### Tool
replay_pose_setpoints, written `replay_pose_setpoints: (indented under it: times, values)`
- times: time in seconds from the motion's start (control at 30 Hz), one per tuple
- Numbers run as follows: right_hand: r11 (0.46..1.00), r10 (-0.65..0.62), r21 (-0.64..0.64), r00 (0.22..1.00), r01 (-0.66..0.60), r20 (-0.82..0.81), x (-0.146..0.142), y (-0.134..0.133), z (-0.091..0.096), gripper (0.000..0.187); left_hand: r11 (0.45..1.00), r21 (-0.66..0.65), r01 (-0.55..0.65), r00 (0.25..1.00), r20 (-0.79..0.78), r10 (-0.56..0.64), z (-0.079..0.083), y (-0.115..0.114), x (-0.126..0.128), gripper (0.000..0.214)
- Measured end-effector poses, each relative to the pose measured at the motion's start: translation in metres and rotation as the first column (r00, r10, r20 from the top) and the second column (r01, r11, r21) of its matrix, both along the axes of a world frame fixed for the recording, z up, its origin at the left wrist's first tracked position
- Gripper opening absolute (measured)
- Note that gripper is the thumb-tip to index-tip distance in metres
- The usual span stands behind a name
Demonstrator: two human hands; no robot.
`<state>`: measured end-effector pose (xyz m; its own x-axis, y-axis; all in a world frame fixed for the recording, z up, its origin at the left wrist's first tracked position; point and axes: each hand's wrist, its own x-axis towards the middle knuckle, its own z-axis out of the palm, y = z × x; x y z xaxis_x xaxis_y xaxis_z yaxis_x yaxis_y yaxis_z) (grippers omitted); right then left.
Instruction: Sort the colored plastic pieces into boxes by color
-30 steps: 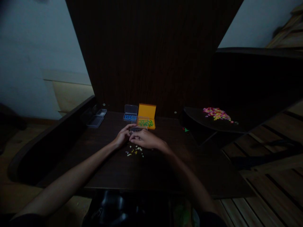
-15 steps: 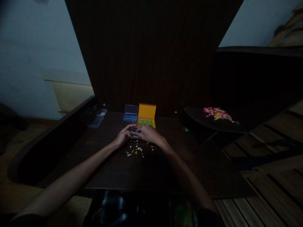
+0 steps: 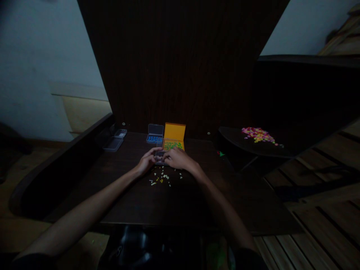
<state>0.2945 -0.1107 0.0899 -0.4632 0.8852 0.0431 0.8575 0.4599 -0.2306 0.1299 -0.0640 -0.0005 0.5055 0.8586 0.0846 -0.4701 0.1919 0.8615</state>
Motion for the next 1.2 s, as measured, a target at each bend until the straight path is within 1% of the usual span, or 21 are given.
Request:
replay_pose_setpoints:
  times: [0.2,0.47,0.63,0.8,1.0,1.2]
  values:
    - [0.999,-0.008,-0.047,1.000,0.007,-0.011,-0.001,-0.002,0.003,0.027,1.000,-0.004,0.004,1.000,-0.020,-0.004,0.002,-0.001,0.000,0.056]
    - [0.991,0.041,-0.124,0.998,-0.046,-0.038,0.000,0.002,0.005,0.030,1.000,0.006,-0.003,0.999,-0.052,0.004,0.000,-0.001,-0.001,0.057]
    - [0.995,0.059,-0.079,0.997,-0.062,-0.042,0.001,0.006,0.004,0.025,1.000,-0.024,0.005,0.999,-0.032,-0.006,0.001,-0.001,0.001,0.058]
    - [0.994,0.069,-0.088,0.998,-0.070,-0.013,0.004,0.014,-0.001,0.018,0.999,-0.043,0.003,0.999,-0.035,-0.005,0.001,0.000,0.002,0.058]
    - [0.995,0.070,-0.072,0.997,-0.068,0.025,0.002,0.020,-0.005,0.017,0.999,-0.033,0.022,1.000,-0.009,-0.023,0.000,0.000,0.001,0.058]
    - [0.993,0.081,-0.087,0.997,-0.079,0.013,0.001,0.016,-0.001,0.019,0.999,-0.033,0.036,0.999,0.024,-0.035,0.001,-0.001,0.001,0.057]
